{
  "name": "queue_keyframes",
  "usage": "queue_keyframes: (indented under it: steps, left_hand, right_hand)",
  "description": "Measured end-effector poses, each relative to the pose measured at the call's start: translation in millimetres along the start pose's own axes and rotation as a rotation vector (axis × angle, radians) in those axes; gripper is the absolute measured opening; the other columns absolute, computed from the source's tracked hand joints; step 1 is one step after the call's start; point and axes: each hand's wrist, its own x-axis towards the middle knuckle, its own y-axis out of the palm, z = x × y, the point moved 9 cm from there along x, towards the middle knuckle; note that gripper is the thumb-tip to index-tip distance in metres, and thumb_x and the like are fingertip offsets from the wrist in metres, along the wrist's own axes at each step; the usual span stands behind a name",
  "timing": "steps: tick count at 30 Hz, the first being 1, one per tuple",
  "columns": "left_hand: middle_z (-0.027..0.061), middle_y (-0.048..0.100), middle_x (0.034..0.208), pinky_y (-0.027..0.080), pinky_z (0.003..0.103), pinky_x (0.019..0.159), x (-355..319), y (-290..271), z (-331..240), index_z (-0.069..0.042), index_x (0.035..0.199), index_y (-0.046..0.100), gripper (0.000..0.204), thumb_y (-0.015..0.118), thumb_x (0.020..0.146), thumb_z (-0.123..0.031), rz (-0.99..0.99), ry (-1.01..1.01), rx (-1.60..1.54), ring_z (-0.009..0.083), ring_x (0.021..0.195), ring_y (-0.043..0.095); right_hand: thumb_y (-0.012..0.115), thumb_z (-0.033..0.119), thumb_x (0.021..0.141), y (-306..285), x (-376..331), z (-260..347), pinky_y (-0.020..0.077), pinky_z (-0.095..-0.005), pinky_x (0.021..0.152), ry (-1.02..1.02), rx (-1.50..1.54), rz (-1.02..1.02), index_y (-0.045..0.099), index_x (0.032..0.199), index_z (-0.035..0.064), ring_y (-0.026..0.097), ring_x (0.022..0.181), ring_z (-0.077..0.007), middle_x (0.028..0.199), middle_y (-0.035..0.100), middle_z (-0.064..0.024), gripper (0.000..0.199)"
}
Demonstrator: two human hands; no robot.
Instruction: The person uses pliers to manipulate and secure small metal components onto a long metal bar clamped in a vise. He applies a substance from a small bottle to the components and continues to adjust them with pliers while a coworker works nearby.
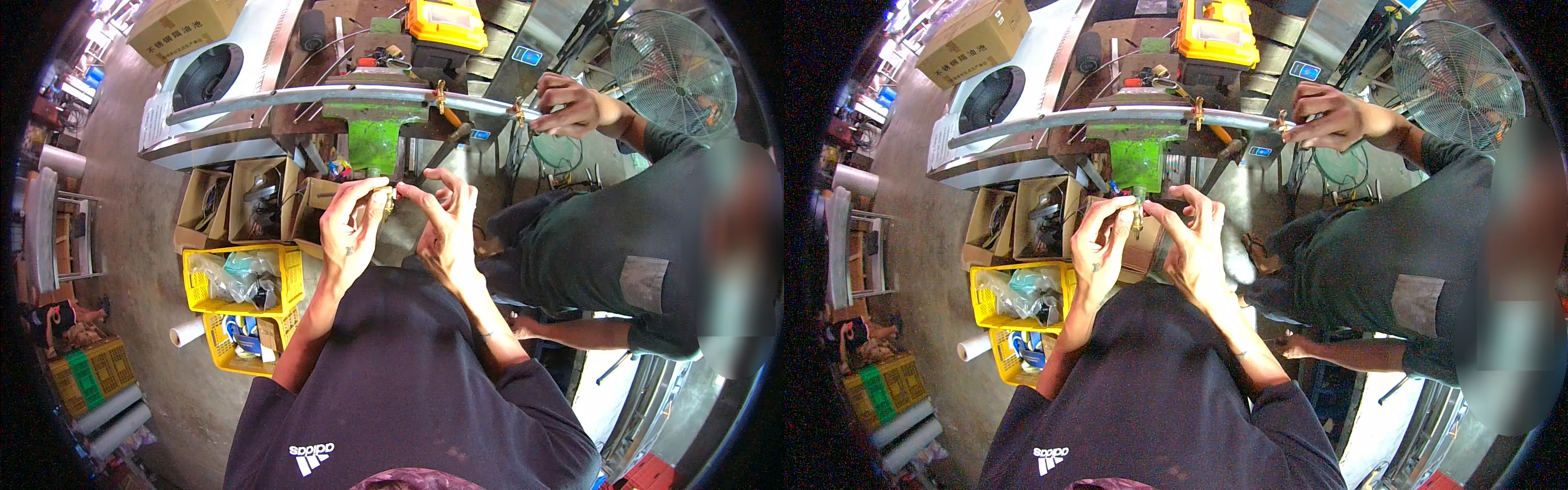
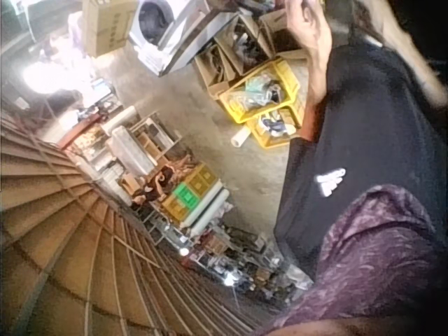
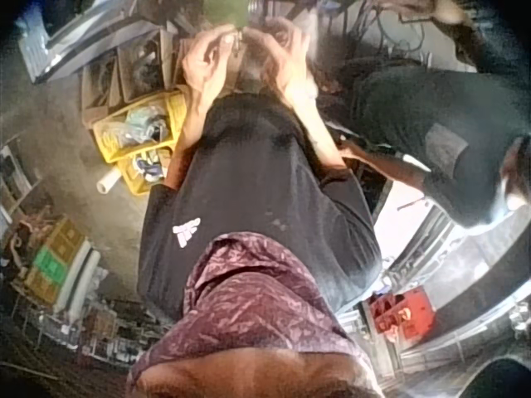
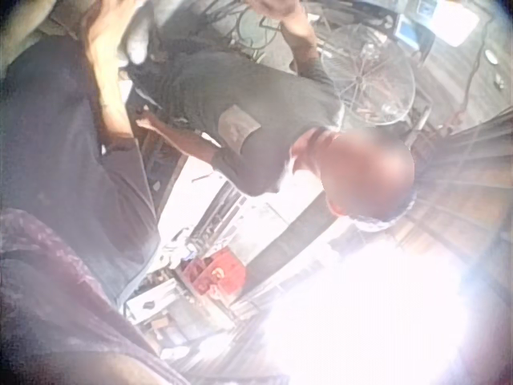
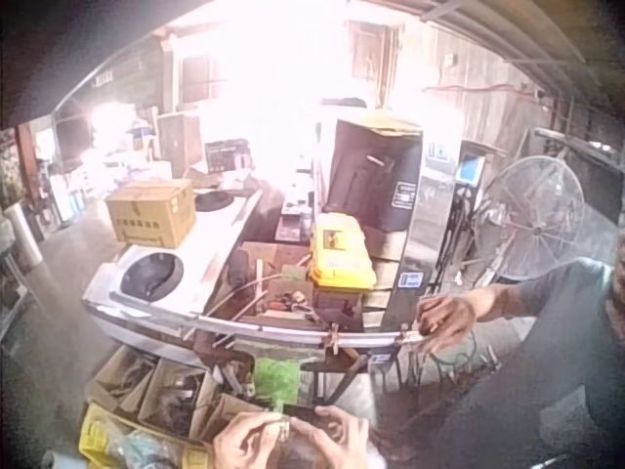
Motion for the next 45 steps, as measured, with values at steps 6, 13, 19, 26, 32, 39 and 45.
queue_keyframes:
  steps: [6, 13, 19, 26, 32, 39, 45]
  left_hand:
    - [0.0081, 0.068, 0.117, 0.054, 0.027, 0.089, -2.2, 2.5, 0.4, 0.002, 0.123, 0.069, 0.022, 0.065, 0.104, -0.009, 0.05, 0.003, -0.081, 0.0138, 0.102, 0.068]
    - [0.0114, 0.067, 0.12, 0.056, 0.03, 0.094, -0.8, 4.0, -4.7, 0.005, 0.124, 0.067, 0.023, 0.064, 0.104, -0.005, 0.085, -0.015, -0.106, 0.0177, 0.107, 0.071]
    - [0.0094, 0.073, 0.115, 0.054, 0.028, 0.094, -3.7, -3.9, 38.6, 0.002, 0.127, 0.067, 0.025, 0.061, 0.106, -0.01, -0.033, -0.312, -0.343, 0.0157, 0.106, 0.07]
    - [0.0051, 0.073, 0.118, 0.054, 0.028, 0.092, -13.0, 7.6, 71.5, -0.002, 0.127, 0.07, 0.025, 0.061, 0.106, -0.011, -0.006, -0.511, -0.81, 0.0131, 0.105, 0.068]
    - [0.0065, 0.073, 0.118, 0.053, 0.026, 0.092, -11.9, 11.2, 74.3, -0.001, 0.128, 0.069, 0.025, 0.063, 0.105, -0.01, -0.025, -0.546, -0.809, 0.0126, 0.106, 0.069]
    - [0.0096, 0.074, 0.116, 0.054, 0.029, 0.098, -10.6, 8.7, 78.9, 0.001, 0.13, 0.067, 0.027, 0.063, 0.104, -0.008, -0.058, -0.554, -0.821, 0.0145, 0.107, 0.07]
    - [0.0122, 0.074, 0.119, 0.054, 0.03, 0.098, -10.3, 12.2, 80.7, 0.002, 0.13, 0.066, 0.028, 0.064, 0.104, -0.008, -0.017, -0.544, -0.855, 0.0159, 0.108, 0.07]
  right_hand:
    - [0.038, -0.021, 0.061, 0.9, -1.4, -25.0, 0.043, -0.0291, 0.088, 0.204, 0.246, 0.002, 0.074, 0.121, 0.0162, 0.052, 0.119, -0.0212, 0.14, 0.049, -0.011, 0.08]
    - [0.038, -0.021, 0.065, 12.0, -7.5, -30.9, 0.0399, -0.0218, 0.082, 0.227, 0.552, 0.021, 0.074, 0.12, 0.0132, 0.054, 0.113, -0.0138, 0.14, 0.049, -0.0067, 0.075]
    - [0.039, -0.018, 0.076, 18.5, -19.4, -47.0, 0.0389, -0.0199, 0.086, 0.349, 0.611, 0.012, 0.073, 0.125, 0.012, 0.052, 0.113, -0.0114, 0.135, 0.053, -0.0034, 0.066]
    - [0.036, -0.017, 0.072, 21.8, -16.8, -42.6, 0.0413, -0.0277, 0.1, 0.391, 0.684, 0.009, 0.071, 0.124, 0.0034, 0.054, 0.115, -0.0187, 0.125, 0.054, -0.0095, 0.066]
    - [0.036, -0.012, 0.07, 28.5, -22.4, -49.9, 0.0415, -0.0258, 0.092, 0.349, 0.744, -0.004, 0.069, 0.132, 0.0102, 0.052, 0.11, -0.0156, 0.132, 0.058, -0.0065, 0.073]
    - [0.042, -0.014, 0.074, 22.3, -28.7, -70.4, 0.04, -0.0249, 0.093, 0.397, 0.692, -0.021, 0.068, 0.132, 0.0075, 0.051, 0.114, -0.0177, 0.127, 0.055, -0.0092, 0.067]
    - [0.04, -0.016, 0.073, 22.1, -35.3, -80.4, 0.0454, -0.0292, 0.093, 0.424, 0.645, -0.053, 0.068, 0.134, 0.013, 0.053, 0.106, -0.0187, 0.133, 0.058, -0.0074, 0.073]
